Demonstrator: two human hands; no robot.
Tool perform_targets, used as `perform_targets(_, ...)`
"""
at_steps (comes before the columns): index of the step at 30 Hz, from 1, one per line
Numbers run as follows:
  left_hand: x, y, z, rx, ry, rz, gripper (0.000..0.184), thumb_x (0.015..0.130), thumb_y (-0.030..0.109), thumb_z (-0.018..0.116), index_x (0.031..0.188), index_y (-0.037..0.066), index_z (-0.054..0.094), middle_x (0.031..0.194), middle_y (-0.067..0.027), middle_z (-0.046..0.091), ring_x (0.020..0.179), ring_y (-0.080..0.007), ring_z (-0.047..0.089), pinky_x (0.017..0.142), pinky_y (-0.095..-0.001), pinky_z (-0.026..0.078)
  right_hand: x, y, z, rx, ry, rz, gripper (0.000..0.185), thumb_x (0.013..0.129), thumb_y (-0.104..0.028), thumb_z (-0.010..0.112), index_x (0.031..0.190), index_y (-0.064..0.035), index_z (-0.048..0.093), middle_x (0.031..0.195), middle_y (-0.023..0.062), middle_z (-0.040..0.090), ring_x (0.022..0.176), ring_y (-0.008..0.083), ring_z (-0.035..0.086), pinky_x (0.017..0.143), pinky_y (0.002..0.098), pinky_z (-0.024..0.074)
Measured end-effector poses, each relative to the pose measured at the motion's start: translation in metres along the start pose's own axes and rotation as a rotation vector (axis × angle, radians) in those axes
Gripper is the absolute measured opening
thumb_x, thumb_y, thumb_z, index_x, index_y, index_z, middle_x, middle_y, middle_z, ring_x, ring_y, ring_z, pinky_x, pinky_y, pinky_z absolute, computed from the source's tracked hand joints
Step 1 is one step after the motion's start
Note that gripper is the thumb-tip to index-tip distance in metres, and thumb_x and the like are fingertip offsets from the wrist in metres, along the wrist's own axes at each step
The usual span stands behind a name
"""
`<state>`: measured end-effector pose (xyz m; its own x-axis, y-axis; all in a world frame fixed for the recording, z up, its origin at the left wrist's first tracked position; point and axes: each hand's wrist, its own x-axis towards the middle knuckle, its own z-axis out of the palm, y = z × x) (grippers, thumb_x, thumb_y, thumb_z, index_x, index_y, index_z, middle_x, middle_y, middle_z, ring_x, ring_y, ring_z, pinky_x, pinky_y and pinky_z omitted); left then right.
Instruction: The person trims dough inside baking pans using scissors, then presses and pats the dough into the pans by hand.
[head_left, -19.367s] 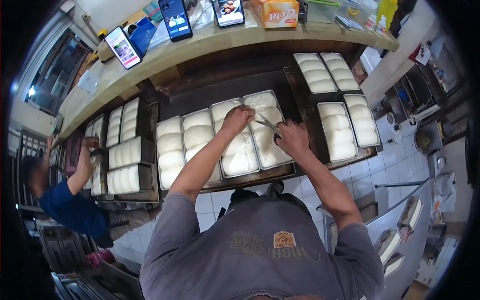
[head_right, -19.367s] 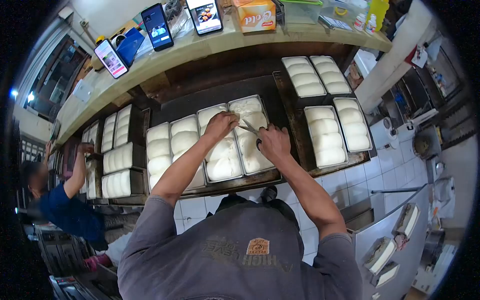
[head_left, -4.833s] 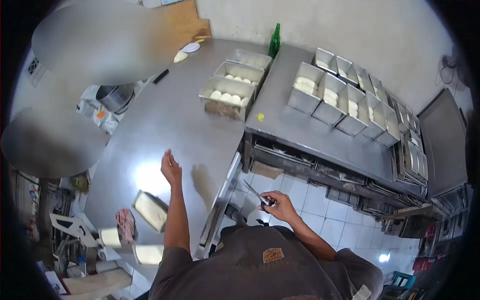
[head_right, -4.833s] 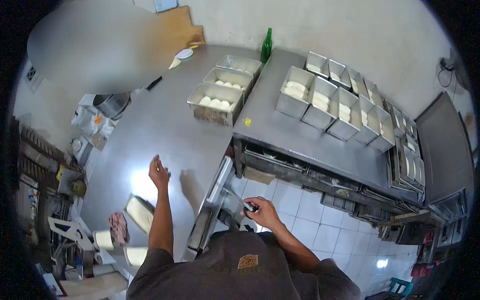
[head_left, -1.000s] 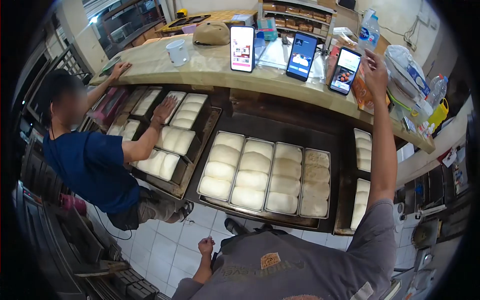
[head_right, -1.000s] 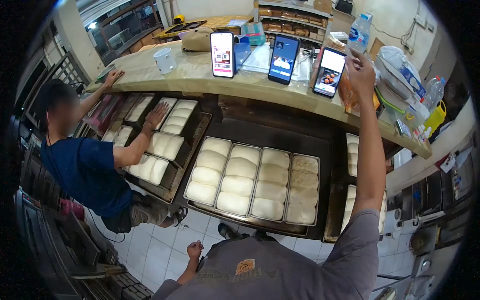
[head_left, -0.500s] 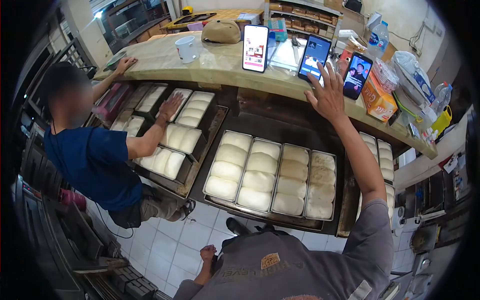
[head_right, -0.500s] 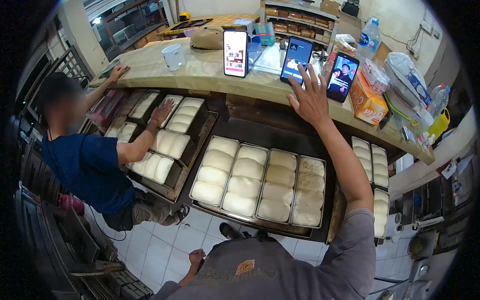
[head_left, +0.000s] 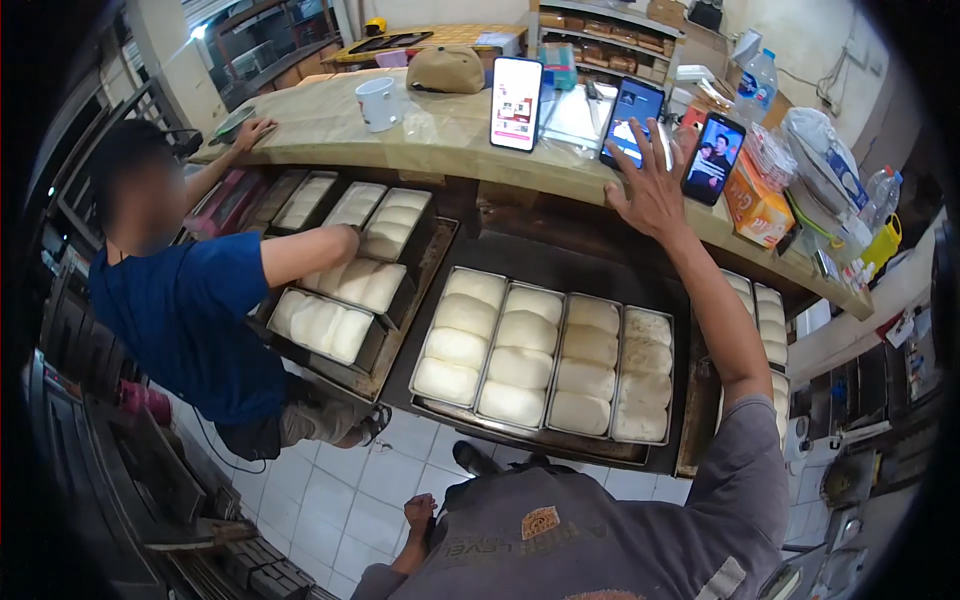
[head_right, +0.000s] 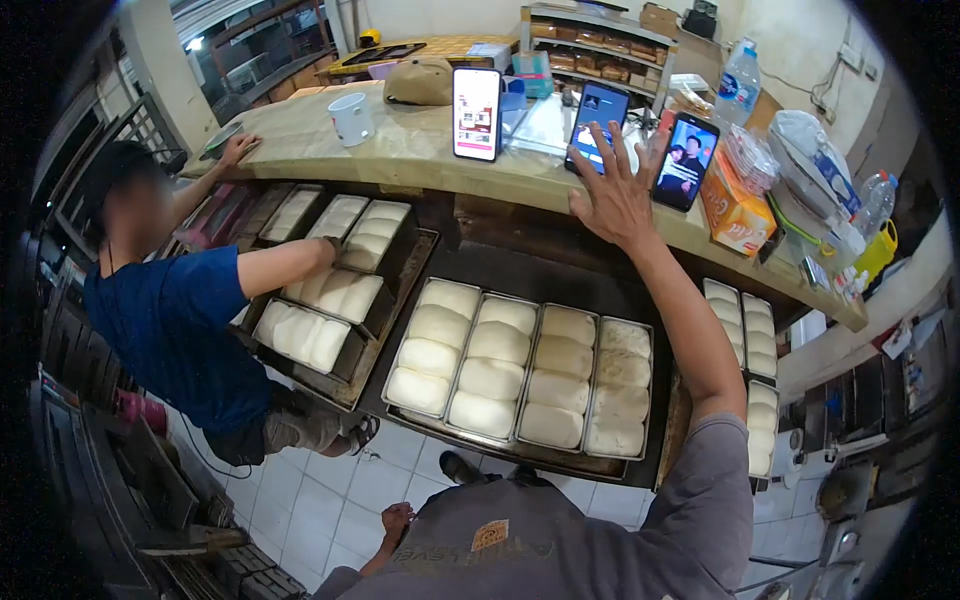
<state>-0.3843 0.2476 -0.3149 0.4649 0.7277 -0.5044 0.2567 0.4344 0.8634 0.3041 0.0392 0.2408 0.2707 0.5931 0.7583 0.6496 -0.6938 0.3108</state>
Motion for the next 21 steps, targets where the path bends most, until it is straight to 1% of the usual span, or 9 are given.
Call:
perform_targets(2,-0.006,-0.004,-0.002,-0.01,0.023,-0.005,0.019,0.092,0.012,0.072,0.099,-0.004,0.078,0.08,-0.0136,0.075,0.067,-0.0218,0.073,0.064,-0.0295,0.06,0.011,-0.007,-0.002,0.028,0.024,-0.013,0.062,0.093,-0.037,0.068,0.152,-0.02,0.057,0.174,0.0097,0.032,0.163,0.034,0.021,0.123,0.0549,0.0223)
perform_targets(6,-0.002,0.0,-0.003,0.034,-0.02,0.093,0.016,0.092,0.011,0.071,0.096,-0.002,0.079,0.079,-0.0134,0.075,0.066,-0.0217,0.072,0.063,-0.0293,0.059,0.062,-0.009,0.005,0.373,0.101,0.039,0.054,0.093,-0.027,0.071,0.145,-0.0162,0.063,0.162,0.01,0.05,0.153,0.0323,0.041,0.119,0.0506,0.0318)
perform_targets(8,-0.002,-0.001,-0.002,-0.007,-0.015,0.094,0.016,0.092,0.01,0.07,0.097,-0.002,0.079,0.08,-0.0135,0.075,0.067,-0.0218,0.072,0.064,-0.0296,0.06,0.093,-0.018,-0.001,0.43,0.164,0.075,0.042,0.094,-0.021,0.073,0.135,-0.0106,0.069,0.14,0.0095,0.069,0.128,0.0313,0.063,0.107,0.0427,0.0456)
perform_targets(9,-0.001,-0.002,-0.001,-0.044,-0.013,0.095,0.016,0.092,0.009,0.07,0.098,-0.002,0.079,0.081,-0.0136,0.075,0.068,-0.0219,0.073,0.064,-0.03,0.06,0.107,-0.019,0.004,0.434,0.168,0.071,0.042,0.094,-0.021,0.073,0.135,-0.0106,0.069,0.14,0.0095,0.069,0.128,0.0313,0.063,0.107,0.0427,0.0456)
perform_targets(11,0.001,-0.002,0.001,-0.119,-0.008,0.098,0.016,0.093,0.008,0.068,0.101,-0.002,0.078,0.083,-0.0139,0.076,0.071,-0.0222,0.073,0.064,-0.0306,0.06,0.135,-0.02,0.014,0.611,0.184,0.119,0.04,0.095,-0.023,0.073,0.132,-0.0088,0.072,0.121,0.0094,0.077,0.107,0.0291,0.072,0.094,0.0385,0.0534)
perform_targets(12,0.002,-0.004,0.002,-0.158,-0.006,0.098,0.017,0.093,0.007,0.068,0.102,-0.002,0.078,0.084,-0.0141,0.076,0.072,-0.0223,0.073,0.065,-0.031,0.06,0.145,-0.022,0.016,0.616,0.187,0.112,0.04,0.095,-0.023,0.073,0.132,-0.0088,0.072,0.121,0.0094,0.077,0.107,0.0291,0.072,0.094,0.0385,0.0534)
perform_targets(16,0.005,-0.01,0.007,-0.311,0.004,0.096,0.019,0.093,0.004,0.065,0.107,-0.002,0.077,0.088,-0.0147,0.076,0.076,-0.0227,0.074,0.066,-0.0324,0.06,0.173,-0.034,0.022,0.638,0.087,0.255,0.033,0.095,-0.023,0.074,0.125,-0.0079,0.077,0.105,0.0091,0.08,0.092,0.0258,0.074,0.081,0.0361,0.0564)
perform_targets(17,0.006,-0.018,0.005,-0.315,0.009,0.097,0.019,0.093,0.004,0.065,0.107,-0.002,0.077,0.088,-0.0147,0.076,0.076,-0.0227,0.074,0.066,-0.0324,0.06,0.177,-0.036,0.024,0.642,0.087,0.249,0.033,0.095,-0.023,0.074,0.125,-0.0079,0.077,0.105,0.0091,0.08,0.092,0.0258,0.074,0.081,0.0361,0.0564)
perform_targets(21,-0.004,-0.059,0.001,-0.53,-0.033,0.107,0.023,0.093,0.006,0.065,0.112,-0.002,0.075,0.093,-0.0159,0.077,0.081,-0.0256,0.075,0.069,-0.0347,0.061,0.186,-0.035,0.031,0.578,0.026,0.287,0.029,0.096,-0.025,0.074,0.121,-0.0105,0.08,0.101,0.0075,0.081,0.087,0.0222,0.073,0.079,0.0355,0.0561)
